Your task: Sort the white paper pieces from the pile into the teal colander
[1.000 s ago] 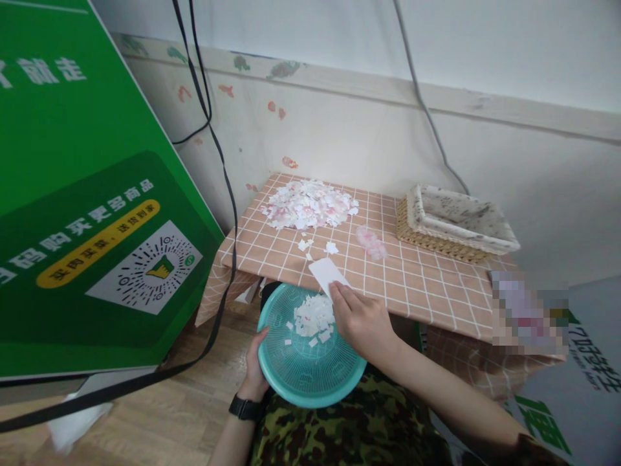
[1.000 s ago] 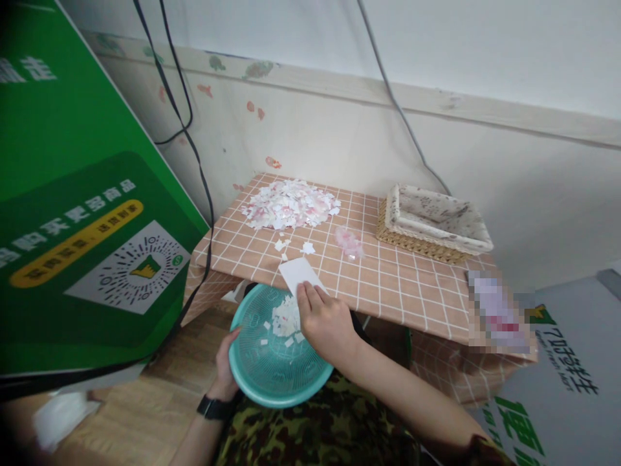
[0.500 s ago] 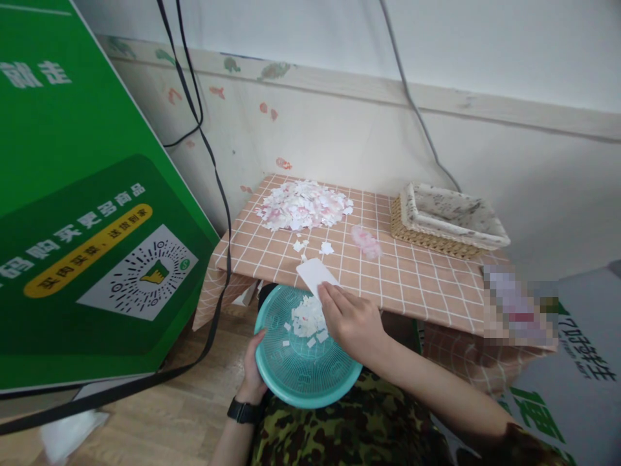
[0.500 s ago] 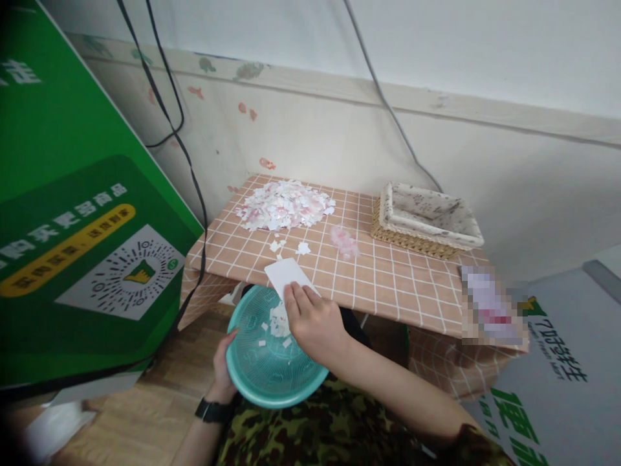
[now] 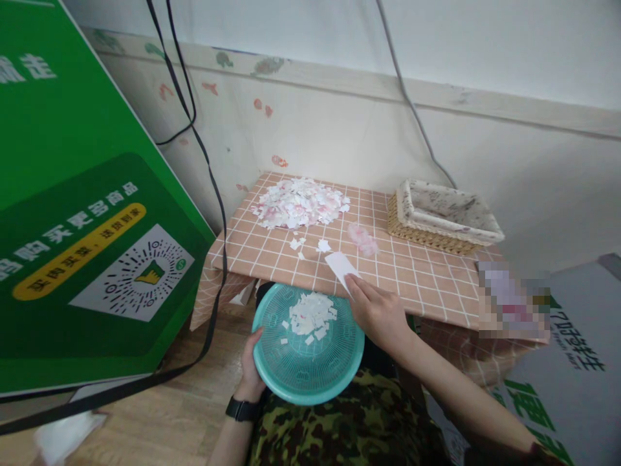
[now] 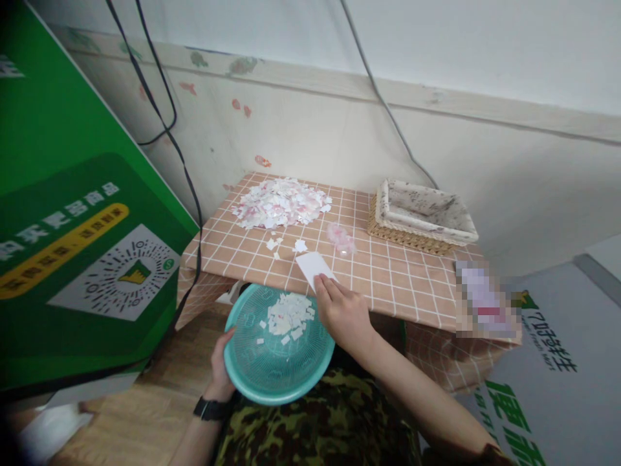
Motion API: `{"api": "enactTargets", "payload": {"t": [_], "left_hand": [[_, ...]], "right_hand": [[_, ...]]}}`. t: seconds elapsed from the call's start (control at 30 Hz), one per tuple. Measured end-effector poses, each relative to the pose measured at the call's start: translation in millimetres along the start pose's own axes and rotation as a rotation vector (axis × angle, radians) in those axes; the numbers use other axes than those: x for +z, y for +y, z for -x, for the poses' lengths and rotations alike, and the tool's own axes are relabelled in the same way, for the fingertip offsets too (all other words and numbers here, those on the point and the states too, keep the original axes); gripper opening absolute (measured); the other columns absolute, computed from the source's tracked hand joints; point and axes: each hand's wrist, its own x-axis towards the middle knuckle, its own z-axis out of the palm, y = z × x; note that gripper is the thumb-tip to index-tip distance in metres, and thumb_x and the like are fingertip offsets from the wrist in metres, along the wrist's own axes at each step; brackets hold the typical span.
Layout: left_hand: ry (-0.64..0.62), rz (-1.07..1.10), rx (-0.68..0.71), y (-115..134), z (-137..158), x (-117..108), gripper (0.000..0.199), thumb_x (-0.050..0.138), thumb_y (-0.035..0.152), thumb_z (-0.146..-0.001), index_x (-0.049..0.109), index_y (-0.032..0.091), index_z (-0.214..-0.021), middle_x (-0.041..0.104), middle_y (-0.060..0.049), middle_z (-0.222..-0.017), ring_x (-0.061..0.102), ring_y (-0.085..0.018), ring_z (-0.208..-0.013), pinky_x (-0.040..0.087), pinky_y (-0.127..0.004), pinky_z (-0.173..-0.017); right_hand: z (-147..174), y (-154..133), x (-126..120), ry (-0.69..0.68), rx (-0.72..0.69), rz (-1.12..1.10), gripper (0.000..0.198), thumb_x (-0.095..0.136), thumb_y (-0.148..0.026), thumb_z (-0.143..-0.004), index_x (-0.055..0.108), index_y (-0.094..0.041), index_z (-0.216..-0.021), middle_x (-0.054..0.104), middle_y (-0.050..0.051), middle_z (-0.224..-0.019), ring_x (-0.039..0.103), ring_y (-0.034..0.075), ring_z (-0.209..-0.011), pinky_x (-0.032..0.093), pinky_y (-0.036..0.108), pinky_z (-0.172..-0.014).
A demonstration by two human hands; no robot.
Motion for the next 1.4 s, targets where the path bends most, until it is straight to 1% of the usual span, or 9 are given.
{"api": "enactTargets", "payload": {"t": [0.13, 0.23, 0.4, 0.53, 0.63, 0.77, 1.03, 1.23, 1.4], "left_hand": [[-0.025, 0.001, -0.015, 0, 0, -2, 0.019, 0.068, 0.029, -0.064, 0.070, 0.014, -0.076, 0.072, -0.004, -0.072, 0.064, -0.020, -0.064, 0.051, -0.032, -0.065], [-0.036, 0.013, -0.028, 0, 0, -1, 0.017, 0.067, 0.029, -0.066, 0.070, 0.015, -0.075, 0.072, -0.004, -0.072, 0.064, -0.019, -0.065, 0.051, -0.032, -0.066], [-0.015, 0.003, -0.022, 0, 0, 0, 0.019, 0.069, 0.029, -0.062, 0.070, 0.014, -0.074, 0.071, -0.004, -0.070, 0.064, -0.021, -0.064, 0.051, -0.034, -0.067], [-0.028, -0.007, -0.011, -1, -1, 0, 0.019, 0.067, 0.030, -0.064, 0.071, 0.015, -0.076, 0.072, -0.005, -0.073, 0.065, -0.023, -0.067, 0.052, -0.035, -0.068], [-0.033, 0.000, -0.042, 0, 0, 0, 0.020, 0.066, 0.030, -0.066, 0.071, 0.014, -0.077, 0.073, -0.007, -0.075, 0.065, -0.024, -0.069, 0.052, -0.036, -0.069], [-0.031, 0.016, -0.035, 0, 2, 2, 0.017, 0.066, 0.028, -0.066, 0.071, 0.015, -0.075, 0.073, -0.005, -0.073, 0.066, -0.022, -0.068, 0.052, -0.033, -0.067], [0.002, -0.005, -0.063, 1, 2, 2, 0.019, 0.067, 0.029, -0.064, 0.071, 0.014, -0.075, 0.072, -0.005, -0.070, 0.065, -0.022, -0.063, 0.052, -0.037, -0.067], [-0.003, 0.006, -0.049, 1, 3, 3, 0.018, 0.067, 0.029, -0.064, 0.071, 0.014, -0.075, 0.072, -0.005, -0.071, 0.065, -0.021, -0.064, 0.052, -0.034, -0.067], [0.000, -0.004, -0.052, 1, 4, 5, 0.019, 0.067, 0.029, -0.064, 0.071, 0.013, -0.075, 0.073, -0.006, -0.072, 0.066, -0.022, -0.066, 0.052, -0.036, -0.070]], "right_hand": [[-3, 21, -1, 0.036, 0.114, 0.033, 0.032, 0.052, -0.012, -0.079, 0.062, -0.015, -0.109, 0.069, 0.006, -0.104, 0.067, 0.017, -0.072, 0.050, 0.025, -0.059], [-5, 25, -5, 0.090, 0.138, -0.007, 0.031, 0.053, -0.013, -0.080, 0.062, -0.016, -0.110, 0.069, 0.005, -0.103, 0.068, 0.016, -0.074, 0.051, 0.025, -0.061], [-4, -1, -9, 0.073, -0.046, -0.135, 0.036, 0.052, -0.010, -0.082, 0.056, -0.012, -0.118, 0.065, 0.009, -0.112, 0.063, 0.018, -0.097, 0.052, 0.029, -0.080], [-6, -25, -4, 0.031, -0.194, -0.143, 0.036, 0.051, -0.010, -0.082, 0.056, -0.011, -0.118, 0.062, 0.010, -0.116, 0.060, 0.022, -0.103, 0.053, 0.033, -0.081], [-8, -30, 2, -0.008, -0.215, -0.130, 0.034, 0.049, -0.010, -0.084, 0.057, -0.010, -0.117, 0.062, 0.012, -0.117, 0.060, 0.023, -0.104, 0.054, 0.034, -0.079], [-5, -25, 5, -0.023, -0.186, -0.124, 0.036, 0.049, -0.011, -0.084, 0.055, -0.010, -0.119, 0.060, 0.012, -0.119, 0.058, 0.023, -0.106, 0.053, 0.036, -0.083], [6, 10, 3, -0.002, -0.013, -0.103, 0.036, 0.049, -0.010, -0.082, 0.058, -0.014, -0.117, 0.064, 0.008, -0.114, 0.062, 0.019, -0.100, 0.051, 0.030, -0.084], [2, 43, 0, 0.019, 0.213, -0.105, 0.031, 0.049, -0.018, -0.084, 0.063, -0.018, -0.111, 0.069, 0.007, -0.102, 0.067, 0.018, -0.080, 0.050, 0.025, -0.068], [-22, 48, -5, 0.042, 0.432, -0.279, 0.028, 0.049, -0.033, -0.087, 0.069, -0.021, -0.102, 0.072, 0.005, -0.078, 0.063, 0.015, -0.059, 0.044, 0.023, -0.054]]}}
